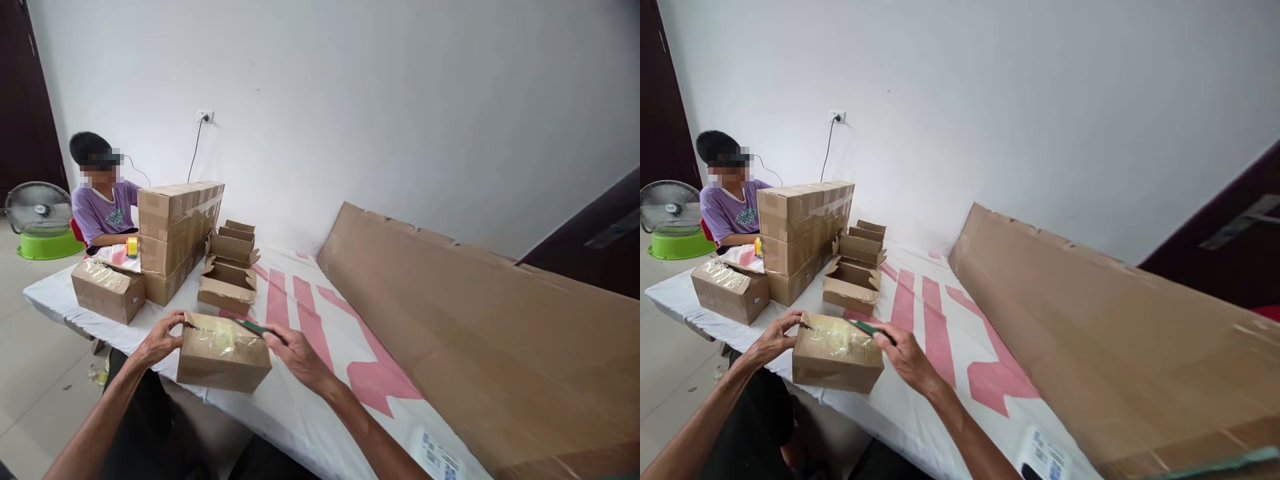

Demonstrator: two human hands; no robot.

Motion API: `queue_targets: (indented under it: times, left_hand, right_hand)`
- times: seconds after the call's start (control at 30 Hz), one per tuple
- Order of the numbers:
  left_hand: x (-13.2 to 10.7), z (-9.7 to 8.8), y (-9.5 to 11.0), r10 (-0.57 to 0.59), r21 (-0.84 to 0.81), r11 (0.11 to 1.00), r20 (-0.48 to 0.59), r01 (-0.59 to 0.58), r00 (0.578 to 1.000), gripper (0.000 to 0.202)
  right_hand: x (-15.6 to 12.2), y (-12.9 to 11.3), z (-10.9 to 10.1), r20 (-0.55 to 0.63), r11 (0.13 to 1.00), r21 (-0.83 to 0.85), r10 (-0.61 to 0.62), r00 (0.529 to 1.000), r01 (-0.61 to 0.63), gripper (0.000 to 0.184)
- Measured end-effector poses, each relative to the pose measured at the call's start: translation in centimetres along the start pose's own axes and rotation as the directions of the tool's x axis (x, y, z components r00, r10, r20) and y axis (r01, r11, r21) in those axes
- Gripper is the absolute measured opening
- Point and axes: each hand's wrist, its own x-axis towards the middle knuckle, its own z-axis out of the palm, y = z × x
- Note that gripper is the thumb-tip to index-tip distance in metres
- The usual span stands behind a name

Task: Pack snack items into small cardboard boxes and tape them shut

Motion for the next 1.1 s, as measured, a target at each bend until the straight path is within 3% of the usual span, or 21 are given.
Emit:
queue_targets:
  times: [0.07, 0.17, 0.53, 0.8, 0.93, 1.1]
  left_hand:
    - [-0.2, 0.0, 0.1, 0.003, -0.015, 1.000, 0.002, -0.003, 1.000, 0.029]
    - [-0.4, 0.2, 0.0, -0.012, -0.046, 0.999, 0.003, 0.012, 1.000, 0.032]
    - [-0.6, 0.6, -0.3, -0.033, -0.120, 0.992, 0.032, 0.037, 0.999, 0.041]
    - [-0.3, 0.2, -0.4, -0.054, -0.077, 0.995, 0.038, 0.057, 0.998, 0.039]
    - [0.1, -0.2, -0.4, -0.064, -0.061, 0.996, 0.043, 0.067, 0.997, 0.040]
    - [0.5, 0.0, -0.4, -0.084, -0.024, 0.996, 0.072, 0.086, 0.994, 0.038]
  right_hand:
    - [2.0, -3.4, 0.8, 0.103, 0.994, 0.020, -0.109, 0.989, 0.108, 0.034]
    - [4.2, -6.1, 1.4, 0.170, 0.983, -0.048, -0.169, 0.971, 0.180, 0.029]
    - [6.4, -9.0, 0.8, 0.315, 0.923, -0.314, -0.121, 0.941, 0.224, 0.025]
    - [9.5, -12.3, 1.9, 0.449, 0.721, -0.576, -0.114, 0.886, 0.384, 0.031]
    - [10.2, -12.4, 1.0, 0.496, 0.695, -0.597, -0.073, 0.865, 0.401, 0.029]
    - [8.7, -9.8, -2.3, 0.500, 0.759, -0.558, -0.015, 0.866, 0.335, 0.029]
